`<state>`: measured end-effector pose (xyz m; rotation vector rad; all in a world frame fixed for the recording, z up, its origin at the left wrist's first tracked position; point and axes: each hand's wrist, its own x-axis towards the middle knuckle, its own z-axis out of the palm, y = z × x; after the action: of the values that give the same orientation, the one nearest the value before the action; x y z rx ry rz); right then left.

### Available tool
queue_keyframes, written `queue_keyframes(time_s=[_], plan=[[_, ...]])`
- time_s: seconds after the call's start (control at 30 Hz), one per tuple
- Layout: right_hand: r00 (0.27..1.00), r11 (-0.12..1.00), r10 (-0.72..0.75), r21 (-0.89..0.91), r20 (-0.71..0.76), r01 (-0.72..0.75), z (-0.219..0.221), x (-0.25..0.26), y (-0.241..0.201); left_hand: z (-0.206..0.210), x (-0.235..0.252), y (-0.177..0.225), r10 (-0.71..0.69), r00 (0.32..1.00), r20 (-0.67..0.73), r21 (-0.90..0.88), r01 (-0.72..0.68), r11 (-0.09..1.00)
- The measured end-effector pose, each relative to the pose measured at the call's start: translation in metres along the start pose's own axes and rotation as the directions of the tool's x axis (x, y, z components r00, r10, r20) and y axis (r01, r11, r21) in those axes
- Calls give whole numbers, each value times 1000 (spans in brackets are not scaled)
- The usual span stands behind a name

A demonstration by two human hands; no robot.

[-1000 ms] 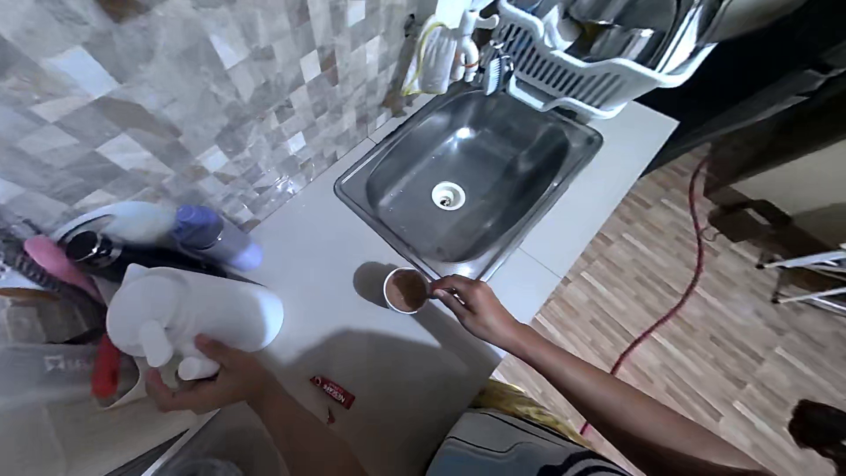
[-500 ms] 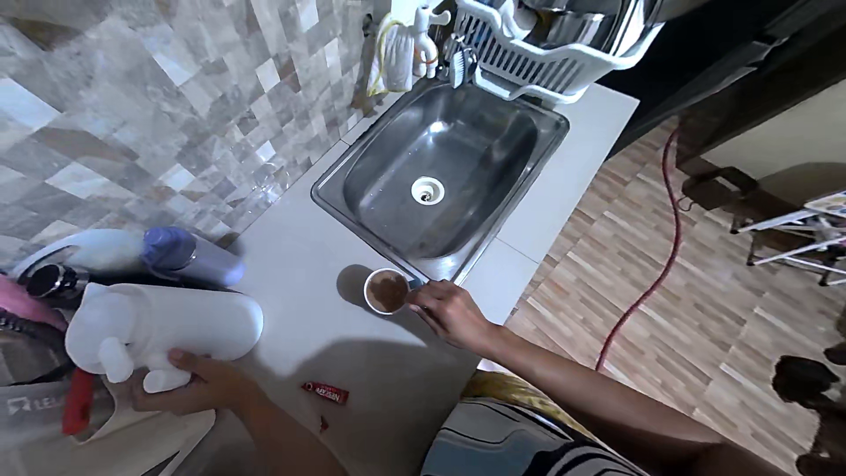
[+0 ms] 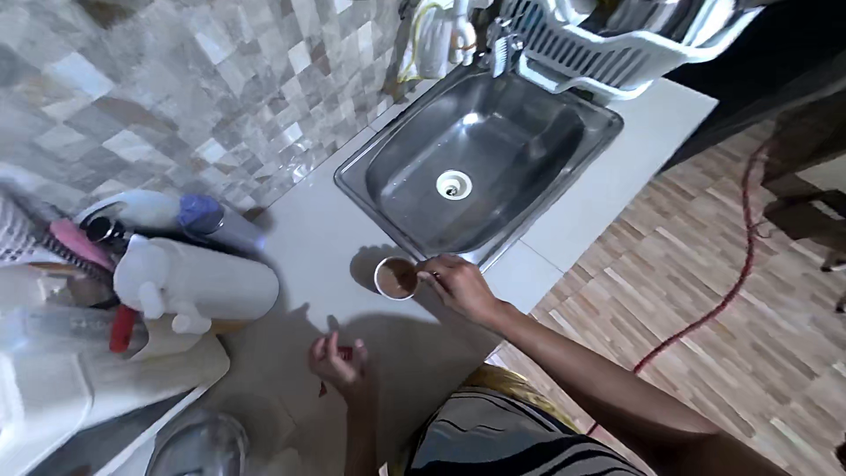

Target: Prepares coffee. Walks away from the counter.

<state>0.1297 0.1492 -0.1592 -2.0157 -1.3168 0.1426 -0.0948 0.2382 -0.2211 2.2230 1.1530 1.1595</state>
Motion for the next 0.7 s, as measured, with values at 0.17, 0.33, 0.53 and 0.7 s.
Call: queue_keyframes(time_s=[0.17, 0.33, 0.53, 0.7], plan=[[999, 998, 27, 61, 40, -29, 3, -11, 10, -14, -47, -1, -51, 987, 154, 3, 51, 999], [996, 996, -31, 87, 81, 24, 6, -16, 4, -7, -84, 10, 96, 978, 184, -58, -87, 995], [989, 996, -60, 66, 133, 52, 3, -5, 6, -5, -89, 23, 213, 962, 173, -107, -197, 975], [983, 999, -21, 42, 184, 14, -8, 10, 16, -23, -93, 12, 117, 986, 118, -39, -113, 993]])
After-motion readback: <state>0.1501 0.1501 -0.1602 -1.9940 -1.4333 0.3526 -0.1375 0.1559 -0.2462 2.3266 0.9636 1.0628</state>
